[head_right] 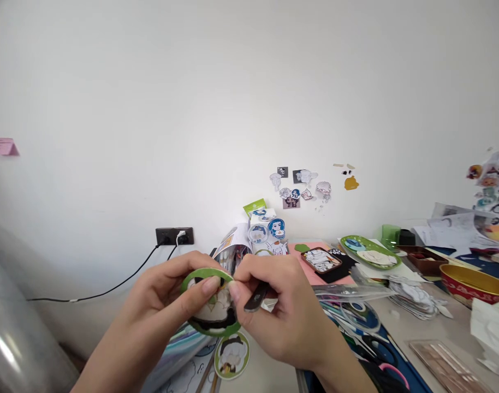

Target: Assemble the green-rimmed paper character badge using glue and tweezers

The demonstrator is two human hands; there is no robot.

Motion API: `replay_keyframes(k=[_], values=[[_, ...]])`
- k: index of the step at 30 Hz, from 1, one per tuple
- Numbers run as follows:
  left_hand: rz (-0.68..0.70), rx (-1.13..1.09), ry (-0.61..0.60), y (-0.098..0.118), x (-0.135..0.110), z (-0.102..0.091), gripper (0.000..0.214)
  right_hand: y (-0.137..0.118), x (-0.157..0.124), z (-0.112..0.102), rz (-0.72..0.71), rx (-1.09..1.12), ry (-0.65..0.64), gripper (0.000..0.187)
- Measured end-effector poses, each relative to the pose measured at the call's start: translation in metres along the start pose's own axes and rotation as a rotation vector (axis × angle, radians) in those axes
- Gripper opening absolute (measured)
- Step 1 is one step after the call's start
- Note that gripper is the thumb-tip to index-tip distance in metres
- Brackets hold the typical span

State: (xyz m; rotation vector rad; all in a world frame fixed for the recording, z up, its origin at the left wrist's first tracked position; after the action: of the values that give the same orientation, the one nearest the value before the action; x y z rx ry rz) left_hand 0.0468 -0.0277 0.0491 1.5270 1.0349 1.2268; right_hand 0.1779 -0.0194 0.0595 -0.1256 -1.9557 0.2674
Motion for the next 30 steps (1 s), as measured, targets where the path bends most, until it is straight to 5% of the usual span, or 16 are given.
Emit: replay_keyframes(k=[15, 19, 23, 30], values=[[0.079, 0.099, 0.064, 0.008, -0.003, -0.004, 0.011, -0.023, 0.005, -0.003, -0.218, -0.309, 0.022, 0.02], [0.267, 0.233, 0.132, 0.02, -0.011, -0.004, 0.008, -0.026, 0.001, -0.006, -0.238, -0.325, 0.01, 0.018], [0.521, 0.294, 0.112, 0.03, -0.022, 0.003, 0.028, -0.027, -0.002, -0.012, -0.244, -0.37, 0.026, 0.013], [0.716, 0.243, 0.045, 0.034, -0.021, 0.004, 0.029, -0.043, -0.004, -0.021, -0.429, -0.488, 0.087, 0.013]])
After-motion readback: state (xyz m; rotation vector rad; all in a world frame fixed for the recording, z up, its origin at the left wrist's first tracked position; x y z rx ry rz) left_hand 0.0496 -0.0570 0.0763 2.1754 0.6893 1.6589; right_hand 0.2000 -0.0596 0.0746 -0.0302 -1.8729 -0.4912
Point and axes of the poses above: each hand's wrist, its own x-axis towards the middle knuckle, its own z-axis out of the palm, y = z × x, the point moved 7 cm from there along x, towards the middle knuckle, and after that the axes turned 13 degrees about -z, right-handed, at the moved point
